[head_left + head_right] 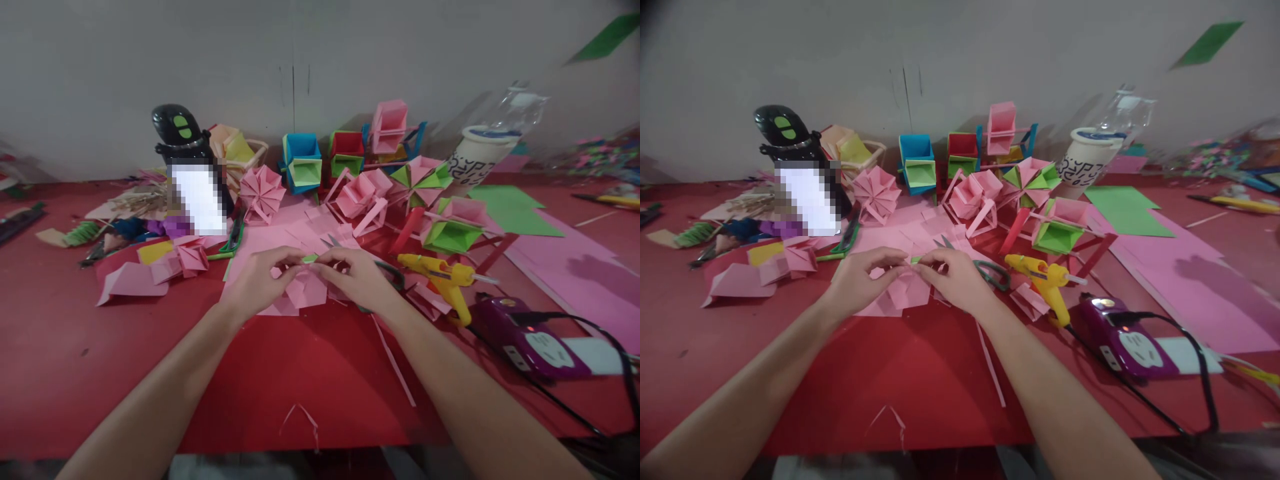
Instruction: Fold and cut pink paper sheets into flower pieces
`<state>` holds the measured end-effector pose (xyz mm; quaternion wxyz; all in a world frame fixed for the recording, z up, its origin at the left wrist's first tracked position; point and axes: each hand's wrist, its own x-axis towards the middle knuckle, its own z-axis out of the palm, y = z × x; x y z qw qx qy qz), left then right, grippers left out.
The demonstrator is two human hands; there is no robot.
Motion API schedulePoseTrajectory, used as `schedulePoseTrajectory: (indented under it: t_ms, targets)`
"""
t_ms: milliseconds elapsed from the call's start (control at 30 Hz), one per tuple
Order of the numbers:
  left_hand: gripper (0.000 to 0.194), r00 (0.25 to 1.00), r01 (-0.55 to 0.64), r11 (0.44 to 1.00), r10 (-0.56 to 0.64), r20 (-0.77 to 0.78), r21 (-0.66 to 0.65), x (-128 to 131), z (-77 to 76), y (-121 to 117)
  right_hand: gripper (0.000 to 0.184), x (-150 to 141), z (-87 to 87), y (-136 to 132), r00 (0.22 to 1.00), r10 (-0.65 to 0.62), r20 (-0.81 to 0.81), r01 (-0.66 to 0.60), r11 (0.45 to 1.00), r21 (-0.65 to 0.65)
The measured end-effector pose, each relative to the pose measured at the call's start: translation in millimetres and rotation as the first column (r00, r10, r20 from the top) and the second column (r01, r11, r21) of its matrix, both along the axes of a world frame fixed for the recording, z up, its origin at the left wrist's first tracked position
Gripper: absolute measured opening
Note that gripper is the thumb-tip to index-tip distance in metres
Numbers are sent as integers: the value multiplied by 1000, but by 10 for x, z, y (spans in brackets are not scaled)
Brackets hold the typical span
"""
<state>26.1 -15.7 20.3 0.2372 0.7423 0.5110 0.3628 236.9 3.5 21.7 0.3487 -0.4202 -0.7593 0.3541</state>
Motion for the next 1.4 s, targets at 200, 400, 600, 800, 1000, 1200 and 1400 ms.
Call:
schedulePoseTrajectory:
  t_ms: [200,400,600,800,1000,1200,1400]
  targets:
    - [21,998,8,1000,-7,-59,10,21,74,-16,12,6,-68,36,1000,27,0,-27,998,64]
    - [18,987,72,995,-82,-141,-75,4,85,13,13,-14,-102,31,997,59,44,-63,992,110]
    - [24,946,199,979,-204,-254,-48,6,-46,29,6,-16,-119,10,965,93,245,-139,974,179]
    - [21,901,297,954,-265,-345,44,-58,-112,85,12,-22,-165,21,951,120,285,-198,945,261]
    - [25,810,382,921,-295,-507,74,-88,-58,96,16,-26,-149,11,892,128,434,-271,919,285]
    - [23,683,424,905,-294,-669,34,-90,51,37,19,1,-93,-34,848,112,517,-277,927,253]
    - [30,602,359,933,-252,-758,-25,-37,168,-167,15,-11,22,-125,783,77,617,-277,931,236]
